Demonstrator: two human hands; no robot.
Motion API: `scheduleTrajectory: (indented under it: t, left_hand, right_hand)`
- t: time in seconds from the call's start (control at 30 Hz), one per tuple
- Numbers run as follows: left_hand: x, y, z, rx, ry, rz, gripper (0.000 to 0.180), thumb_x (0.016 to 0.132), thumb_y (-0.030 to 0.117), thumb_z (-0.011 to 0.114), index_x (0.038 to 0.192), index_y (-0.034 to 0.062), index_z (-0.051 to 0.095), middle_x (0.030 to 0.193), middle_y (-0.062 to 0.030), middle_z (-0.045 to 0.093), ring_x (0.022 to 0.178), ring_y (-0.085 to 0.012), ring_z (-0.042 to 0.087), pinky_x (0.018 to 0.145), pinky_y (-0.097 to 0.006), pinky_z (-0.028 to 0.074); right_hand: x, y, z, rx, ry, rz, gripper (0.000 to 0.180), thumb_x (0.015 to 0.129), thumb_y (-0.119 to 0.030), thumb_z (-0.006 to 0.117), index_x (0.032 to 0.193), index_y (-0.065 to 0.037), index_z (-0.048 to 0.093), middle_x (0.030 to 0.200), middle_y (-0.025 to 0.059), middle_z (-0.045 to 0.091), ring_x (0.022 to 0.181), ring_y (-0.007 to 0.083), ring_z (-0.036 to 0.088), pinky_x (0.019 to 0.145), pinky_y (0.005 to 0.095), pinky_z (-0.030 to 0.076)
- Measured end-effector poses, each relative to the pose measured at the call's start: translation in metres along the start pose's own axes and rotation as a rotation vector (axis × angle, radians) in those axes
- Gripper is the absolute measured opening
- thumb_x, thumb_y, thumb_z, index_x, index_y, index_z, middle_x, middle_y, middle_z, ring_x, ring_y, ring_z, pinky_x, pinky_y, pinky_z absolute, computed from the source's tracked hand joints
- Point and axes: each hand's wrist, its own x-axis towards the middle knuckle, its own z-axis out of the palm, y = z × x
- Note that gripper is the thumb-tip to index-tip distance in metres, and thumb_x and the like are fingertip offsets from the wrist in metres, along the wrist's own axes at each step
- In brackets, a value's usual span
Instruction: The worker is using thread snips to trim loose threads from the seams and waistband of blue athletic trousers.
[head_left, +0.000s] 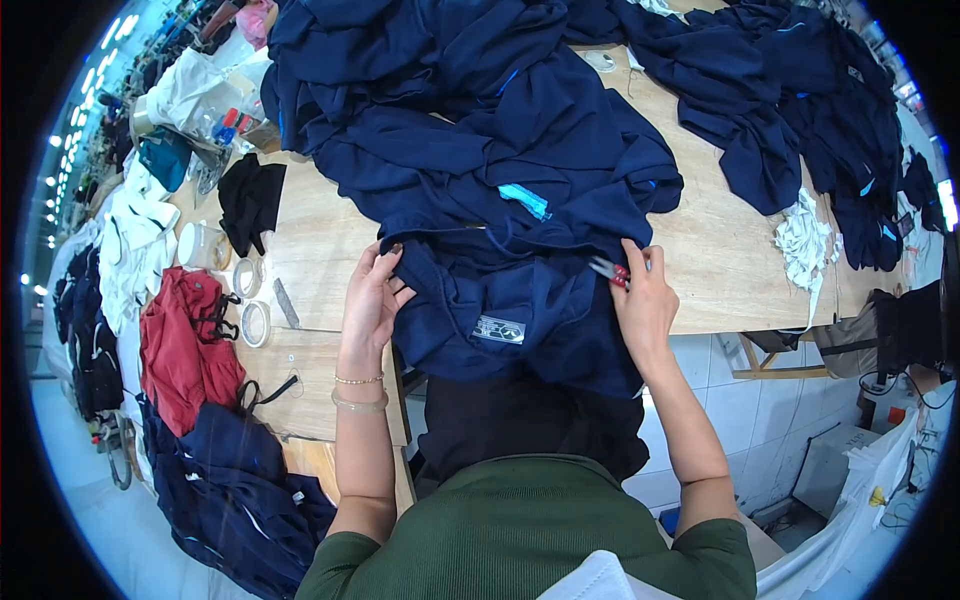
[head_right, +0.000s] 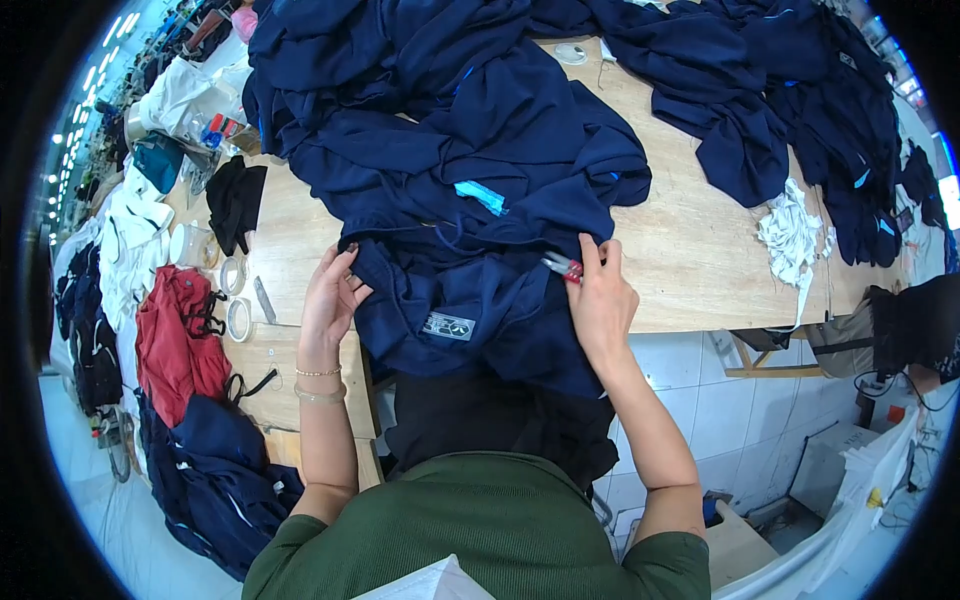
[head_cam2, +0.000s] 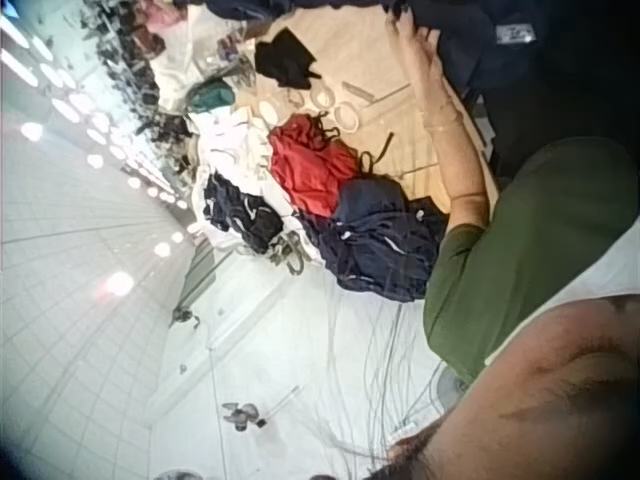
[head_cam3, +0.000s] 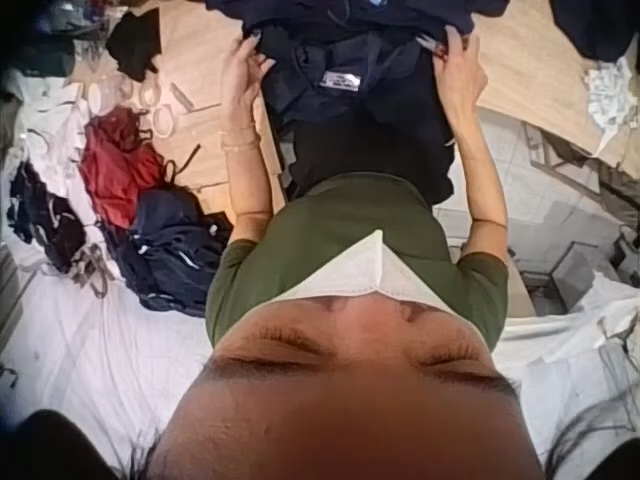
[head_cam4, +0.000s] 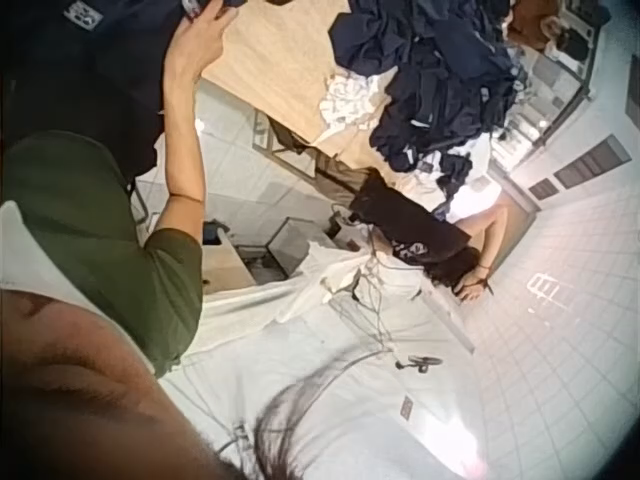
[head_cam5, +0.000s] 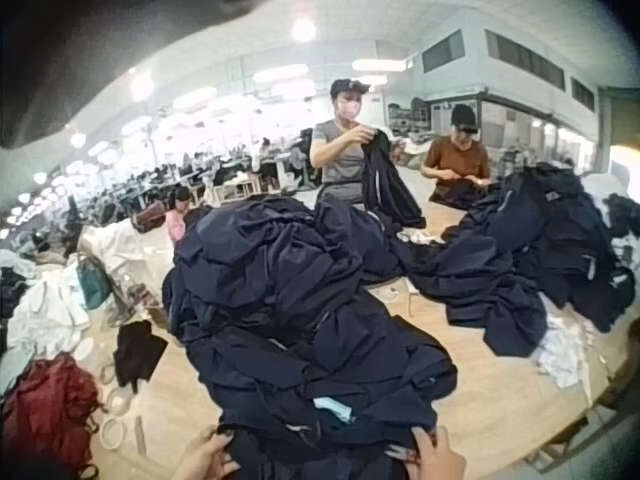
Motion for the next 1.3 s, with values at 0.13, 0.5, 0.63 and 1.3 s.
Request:
scheduleTrajectory:
  t: [0.13,0.5,0.63,1.3]
  left_hand:
    - [0.002,-0.001,-0.005,-0.077,-0.126,-0.046,0.021,0.102,0.012,0.053,0.115,-0.0024,0.060,0.107,-0.0110,0.070,0.091,-0.0169,0.071,0.080,-0.030,0.061]
    - [0.028,0.038,-0.069,-0.491,-0.069,-0.036,0.025,0.100,0.022,0.052,0.108,0.0035,0.066,0.113,-0.0147,0.070,0.103,-0.0299,0.068,0.093,-0.046,0.056]
    - [0.052,0.028,-0.084,-0.728,-0.127,-0.075,0.031,0.105,0.020,0.041,0.116,0.0001,0.062,0.124,-0.0169,0.065,0.119,-0.0302,0.061,0.109,-0.050,0.043]
    - [0.001,-0.016,0.108,1.023,-0.236,0.957,0.028,0.083,0.001,0.070,0.110,0.0016,0.064,0.100,-0.0111,0.064,0.091,-0.0261,0.063,0.080,-0.034,0.052]
  right_hand:
    - [0.016,0.030,0.011,0.164,0.174,-0.070,0.027,0.084,0.001,0.065,0.108,-0.011,0.070,0.091,0.0138,0.066,0.082,0.0317,0.068,0.072,0.0388,0.053]
    - [0.062,0.111,-0.068,2.014,-0.164,0.664,0.028,0.104,-0.018,0.048,0.123,-0.002,0.061,0.120,0.0181,0.066,0.110,0.0323,0.065,0.100,0.0491,0.052]
    - [0.084,0.140,-0.035,1.870,-0.042,0.866,0.023,0.102,-0.013,0.054,0.120,-0.002,0.061,0.116,0.0188,0.065,0.105,0.0307,0.065,0.099,0.0525,0.052]
    - [0.044,-0.015,-0.037,1.160,0.020,-0.007,0.015,0.099,-0.001,0.048,0.108,-0.003,0.059,0.101,0.0071,0.065,0.068,0.0104,0.058,0.064,0.0234,0.048]
